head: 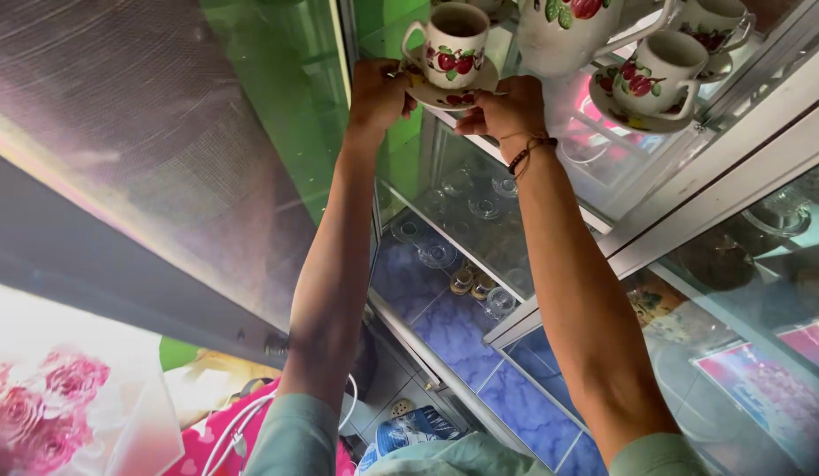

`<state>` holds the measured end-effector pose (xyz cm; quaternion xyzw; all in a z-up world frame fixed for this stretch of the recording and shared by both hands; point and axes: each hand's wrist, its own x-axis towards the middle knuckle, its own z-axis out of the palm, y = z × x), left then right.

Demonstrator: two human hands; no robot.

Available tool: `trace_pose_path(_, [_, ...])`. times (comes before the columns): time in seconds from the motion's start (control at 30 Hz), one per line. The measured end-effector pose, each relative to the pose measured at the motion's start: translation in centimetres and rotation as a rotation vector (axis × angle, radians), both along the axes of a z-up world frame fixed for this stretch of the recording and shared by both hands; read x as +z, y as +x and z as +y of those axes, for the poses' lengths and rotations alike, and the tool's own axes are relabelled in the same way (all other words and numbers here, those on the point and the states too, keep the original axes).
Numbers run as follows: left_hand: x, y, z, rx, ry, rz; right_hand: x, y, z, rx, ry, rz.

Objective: Move a teapot and various teacups from a wooden table into a display cabinet.

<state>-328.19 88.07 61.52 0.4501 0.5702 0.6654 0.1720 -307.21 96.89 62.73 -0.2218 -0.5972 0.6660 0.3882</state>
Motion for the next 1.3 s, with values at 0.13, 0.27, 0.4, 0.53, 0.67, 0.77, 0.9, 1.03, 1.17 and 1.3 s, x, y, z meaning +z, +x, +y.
trace_pose_path(0.13, [0.1,0.1,0.8,0.052,-0.024,-0.048,-0.3,-1.2,1.4,-0.045,-0.03,-0.015])
trace_pose_path(0.27, [1.1,0.6,1.6,0.133,0.012,0.023,0.1,-1.8,2.3,-0.064,-0.015,-0.064])
trace_pose_path(0.4, [1.6,0.6,1.8,0.28,0.009,0.111,1.1,-2.6,1.8,-0.07,-0.016,-0.059])
trace_pose_path(0.53, [1.5,0.0,2.3,0.394,-0.005,0.203,1.1,-4.2,2.1,-0.063,-0.044,-0.056])
trace_pose_path(0.67, [0.9,-1.1,2.5,0.333,0.027,0.095,1.1,-4.8,1.9,-0.052,-0.048,-0.006])
trace_pose_path(0.77, [0.9,-1.5,2.0,0.369,-0.041,0.223,2.1,-4.3,0.8,-0.06,-0.037,-0.053])
trace_pose_path(0.9, [0.7,-1.1,1.4,0.428,-0.043,0.172,2.8,-4.3,0.7,-0.073,-0.058,-0.118])
trace_pose_path(1.03, [-2.3,-1.0,1.9,0.341,0.213,0.134,2.0,-4.7,1.6,-0.05,-0.047,-0.12])
trace_pose_path(1.17, [-2.5,1.5,0.8,0.354,0.27,0.02,1.7,-5.1,1.9,-0.049,-0.015,-0.114])
trace_pose_path(1.3, [-2.0,2.2,0.5,0.344,0.173,-0.036,2.4,-5.2,1.5,-0.068,-0.011,-0.193])
